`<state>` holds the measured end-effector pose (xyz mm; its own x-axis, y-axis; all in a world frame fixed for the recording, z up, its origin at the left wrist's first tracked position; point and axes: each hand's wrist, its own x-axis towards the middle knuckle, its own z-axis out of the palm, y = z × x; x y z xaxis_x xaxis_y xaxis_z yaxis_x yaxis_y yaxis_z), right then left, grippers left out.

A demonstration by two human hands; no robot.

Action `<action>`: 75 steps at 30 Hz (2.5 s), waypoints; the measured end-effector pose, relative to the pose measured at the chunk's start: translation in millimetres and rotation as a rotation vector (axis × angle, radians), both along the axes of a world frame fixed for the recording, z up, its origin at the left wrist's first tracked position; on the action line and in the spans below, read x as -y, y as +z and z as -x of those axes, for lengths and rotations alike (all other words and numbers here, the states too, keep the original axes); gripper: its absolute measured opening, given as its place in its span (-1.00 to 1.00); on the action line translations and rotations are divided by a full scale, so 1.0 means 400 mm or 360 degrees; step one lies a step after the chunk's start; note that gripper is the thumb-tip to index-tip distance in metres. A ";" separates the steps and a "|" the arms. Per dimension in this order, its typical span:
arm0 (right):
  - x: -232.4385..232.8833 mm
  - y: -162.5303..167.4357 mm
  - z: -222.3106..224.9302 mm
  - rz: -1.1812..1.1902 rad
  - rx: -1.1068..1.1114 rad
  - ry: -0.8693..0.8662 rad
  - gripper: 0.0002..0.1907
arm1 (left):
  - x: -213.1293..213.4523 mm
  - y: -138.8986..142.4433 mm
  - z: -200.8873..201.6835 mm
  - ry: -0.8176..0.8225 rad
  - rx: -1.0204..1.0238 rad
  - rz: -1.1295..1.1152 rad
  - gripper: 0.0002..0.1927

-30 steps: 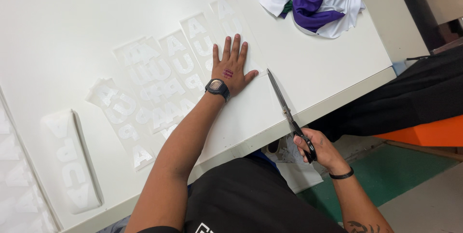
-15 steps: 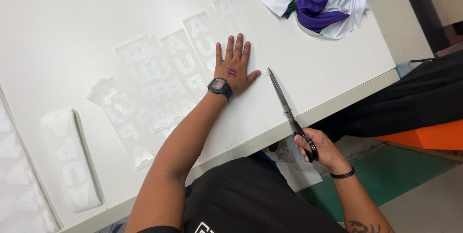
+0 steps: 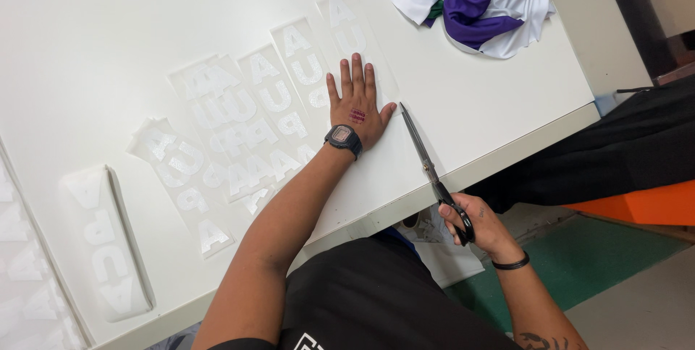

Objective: The person uses shears to cut individual letter stickers from a transparent sheet on a white table. They repeatedly cut strips, fold them, and stack the cut pieces. A coworker is visible across the table performing a similar task.

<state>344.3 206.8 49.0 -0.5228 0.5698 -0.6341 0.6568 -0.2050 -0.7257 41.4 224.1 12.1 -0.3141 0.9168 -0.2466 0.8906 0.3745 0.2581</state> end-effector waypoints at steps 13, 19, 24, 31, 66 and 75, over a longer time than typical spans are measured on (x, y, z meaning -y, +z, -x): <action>-0.072 0.001 0.095 0.0010 -0.0015 -0.0039 -0.46 | 0.004 0.005 0.001 -0.0018 -0.0024 0.0000 -0.10; -0.117 -0.002 0.159 0.0063 -0.0108 -0.0066 -0.44 | 0.004 0.001 0.000 -0.0002 -0.0028 -0.0045 -0.10; -0.154 -0.011 0.227 0.0100 -0.0136 -0.0107 -0.45 | 0.005 0.001 0.003 0.0004 -0.0013 -0.0064 -0.09; -0.216 -0.008 0.320 0.0072 -0.0231 -0.0106 -0.48 | 0.011 0.007 0.008 -0.0012 -0.0017 -0.0085 -0.10; -0.319 0.071 0.072 -0.1570 0.1132 0.0509 -0.40 | 0.164 0.075 -0.186 -0.1139 0.0302 -0.0483 -0.83; -0.400 0.070 0.185 -0.1450 0.1596 0.0931 -0.32 | 0.994 0.239 -0.014 0.0609 0.0536 -0.0148 -0.74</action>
